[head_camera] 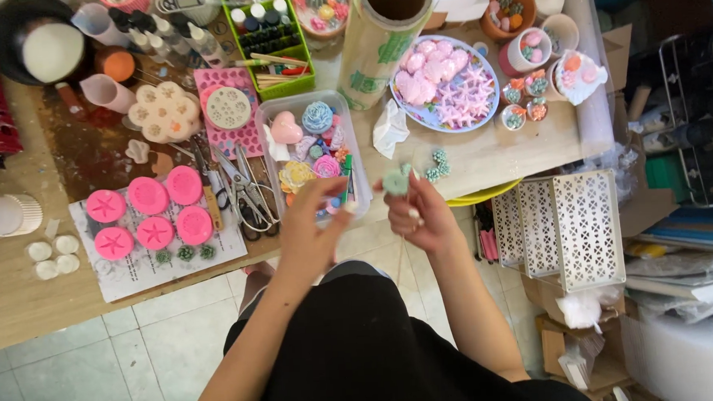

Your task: Creating a succulent-shaped decorative candle using wax and a mold.

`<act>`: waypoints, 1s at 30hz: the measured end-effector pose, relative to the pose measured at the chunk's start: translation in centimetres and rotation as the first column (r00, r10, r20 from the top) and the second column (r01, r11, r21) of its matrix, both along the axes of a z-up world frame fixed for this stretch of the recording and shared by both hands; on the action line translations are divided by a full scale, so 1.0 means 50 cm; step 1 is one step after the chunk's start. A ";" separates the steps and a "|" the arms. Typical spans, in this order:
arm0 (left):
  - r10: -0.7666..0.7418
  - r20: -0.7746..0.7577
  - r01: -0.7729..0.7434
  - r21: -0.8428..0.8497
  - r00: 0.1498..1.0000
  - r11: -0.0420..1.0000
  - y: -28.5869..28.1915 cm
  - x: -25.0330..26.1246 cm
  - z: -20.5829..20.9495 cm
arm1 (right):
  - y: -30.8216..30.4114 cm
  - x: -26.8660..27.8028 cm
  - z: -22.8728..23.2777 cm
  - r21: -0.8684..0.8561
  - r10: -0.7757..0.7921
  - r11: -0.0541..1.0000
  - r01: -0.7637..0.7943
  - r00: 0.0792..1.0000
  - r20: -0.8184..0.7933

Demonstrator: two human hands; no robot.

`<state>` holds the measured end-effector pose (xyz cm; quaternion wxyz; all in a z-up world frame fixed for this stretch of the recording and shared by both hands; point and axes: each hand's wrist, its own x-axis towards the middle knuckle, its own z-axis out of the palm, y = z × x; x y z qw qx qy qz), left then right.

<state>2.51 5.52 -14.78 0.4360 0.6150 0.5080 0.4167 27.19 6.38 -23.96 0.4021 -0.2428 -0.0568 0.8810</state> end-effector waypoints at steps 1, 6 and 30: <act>0.004 0.001 -0.004 0.009 1.000 1.000 0.000 0.006 0.034 | -0.009 -0.005 0.022 0.009 0.004 1.000 -0.004 1.000 0.001; -0.159 0.056 0.146 0.197 0.986 0.970 -0.008 0.022 0.129 | -0.036 -0.028 0.136 0.272 0.149 0.955 -0.121 0.985 -0.083; -0.136 0.830 0.468 -0.163 0.542 0.869 -0.070 -0.026 0.163 | -0.125 -0.100 0.423 0.778 -0.743 0.417 -0.469 0.317 0.589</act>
